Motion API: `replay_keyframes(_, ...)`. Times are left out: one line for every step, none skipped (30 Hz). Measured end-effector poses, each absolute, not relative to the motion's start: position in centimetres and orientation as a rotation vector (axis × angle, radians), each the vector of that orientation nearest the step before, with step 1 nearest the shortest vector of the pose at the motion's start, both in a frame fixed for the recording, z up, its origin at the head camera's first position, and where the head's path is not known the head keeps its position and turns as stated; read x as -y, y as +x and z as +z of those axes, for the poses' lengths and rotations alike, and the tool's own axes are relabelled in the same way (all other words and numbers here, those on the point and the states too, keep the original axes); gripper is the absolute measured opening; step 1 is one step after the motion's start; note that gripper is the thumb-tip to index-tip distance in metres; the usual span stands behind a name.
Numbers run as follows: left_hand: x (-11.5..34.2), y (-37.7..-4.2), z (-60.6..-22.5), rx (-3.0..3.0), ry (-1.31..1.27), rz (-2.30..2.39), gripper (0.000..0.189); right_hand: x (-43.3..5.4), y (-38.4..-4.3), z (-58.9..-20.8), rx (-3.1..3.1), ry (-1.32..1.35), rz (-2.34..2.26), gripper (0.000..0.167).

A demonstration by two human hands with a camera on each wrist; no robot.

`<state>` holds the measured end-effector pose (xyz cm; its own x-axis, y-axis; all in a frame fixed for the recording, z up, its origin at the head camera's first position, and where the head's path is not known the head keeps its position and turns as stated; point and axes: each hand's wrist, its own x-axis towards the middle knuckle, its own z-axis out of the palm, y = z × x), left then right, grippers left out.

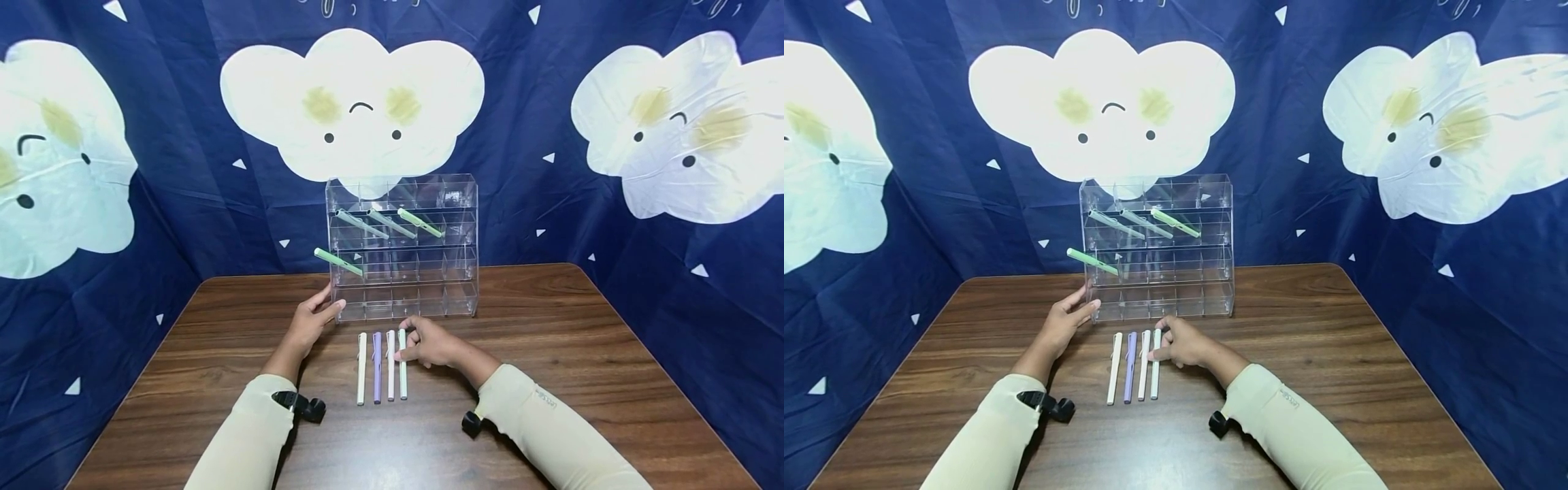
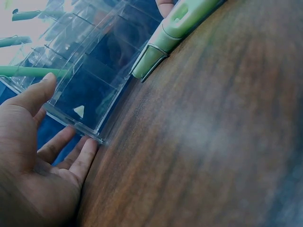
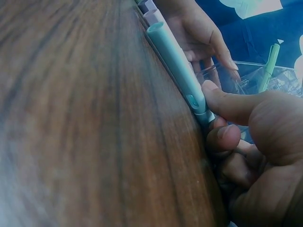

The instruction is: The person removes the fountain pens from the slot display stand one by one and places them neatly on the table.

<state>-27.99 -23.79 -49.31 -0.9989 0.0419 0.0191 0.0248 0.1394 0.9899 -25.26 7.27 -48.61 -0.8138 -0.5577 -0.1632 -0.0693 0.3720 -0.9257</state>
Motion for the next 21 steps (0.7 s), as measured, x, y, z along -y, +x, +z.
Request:
replay_keyframes(23.8,-28.0,-49.3,-2.361,0.069,2.053,0.071,-7.3,-25.3,-48.6,-2.180,-0.538,-1.444,0.070)
replay_keyframes(23.8,-28.0,-49.3,-2.359,0.072,2.055,0.071,-7.3,-25.3,-48.5,-2.173,-0.534,-1.450,0.071)
replay_keyframes(23.8,-27.9,-49.3,-2.358,0.071,2.057,0.071,-7.4,-25.2,-48.5,-2.168,-0.528,-1.457,0.072)
replay_keyframes(23.8,-27.9,-49.3,-2.362,0.069,2.055,0.071,-7.4,-25.3,-48.5,-2.164,-0.521,-1.462,0.073)
replay_keyframes(23.8,-27.9,-49.3,-2.365,0.065,2.050,0.071,-7.4,-25.2,-48.4,-2.161,-0.514,-1.463,0.073)
replay_keyframes(23.8,-27.9,-49.3,-2.368,0.061,2.046,0.071,-7.4,-25.2,-48.4,-2.162,-0.514,-1.463,0.074)
replay_keyframes(23.8,-27.9,-49.3,-2.369,0.057,2.041,0.072,-7.5,-25.2,-48.3,-2.163,-0.509,-1.463,0.074)
replay_keyframes(23.8,-27.9,-49.3,-2.373,0.058,2.035,0.072,-7.5,-25.2,-48.3,-2.162,-0.501,-1.464,0.074)
replay_keyframes(23.8,-27.9,-49.3,-2.375,0.058,2.032,0.072,-7.6,-25.2,-48.2,-2.167,-0.499,-1.461,0.074)
replay_keyframes(23.7,-27.9,-49.3,-2.372,0.059,2.035,0.072,-7.6,-25.2,-48.1,-2.170,-0.494,-1.461,0.073)
replay_keyframes(23.7,-27.9,-49.3,-2.370,0.062,2.039,0.072,-7.6,-25.1,-47.9,-2.174,-0.489,-1.459,0.073)
replay_keyframes(23.8,-27.9,-49.3,-2.370,0.060,2.041,0.072,-7.7,-25.1,-47.8,-2.178,-0.487,-1.458,0.073)
replay_keyframes(23.8,-27.9,-49.4,-2.368,0.060,2.042,0.072,-7.7,-25.1,-47.6,-2.180,-0.481,-1.458,0.073)
replay_keyframes(23.8,-27.8,-49.4,-2.369,0.061,2.041,0.072,-7.7,-25.1,-47.5,-2.183,-0.483,-1.455,0.072)
replay_keyframes(23.8,-27.8,-49.4,-2.371,0.058,2.037,0.072,-7.7,-25.1,-47.3,-2.192,-0.490,-1.450,0.072)
replay_keyframes(23.8,-27.8,-49.4,-2.370,0.057,2.035,0.072,-7.7,-25.0,-47.1,-2.200,-0.490,-1.446,0.072)
replay_keyframes(23.8,-27.8,-49.4,-2.373,0.057,2.031,0.073,-7.8,-25.0,-46.9,-2.212,-0.495,-1.436,0.071)
replay_keyframes(23.8,-27.8,-49.4,-2.374,0.058,2.029,0.073,-7.8,-24.9,-46.7,-2.227,-0.503,-1.428,0.069)
replay_keyframes(23.8,-27.8,-49.4,-2.374,0.061,2.027,0.073,-7.8,-24.9,-46.4,-2.243,-0.507,-1.419,0.068)
replay_keyframes(23.8,-27.9,-49.5,-2.374,0.062,2.030,0.073,-7.8,-24.8,-46.1,-2.258,-0.521,-1.410,0.066)
replay_keyframes(23.9,-28.0,-49.6,-2.376,0.058,2.029,0.073,-7.8,-24.8,-45.8,-2.274,-0.530,-1.400,0.065)
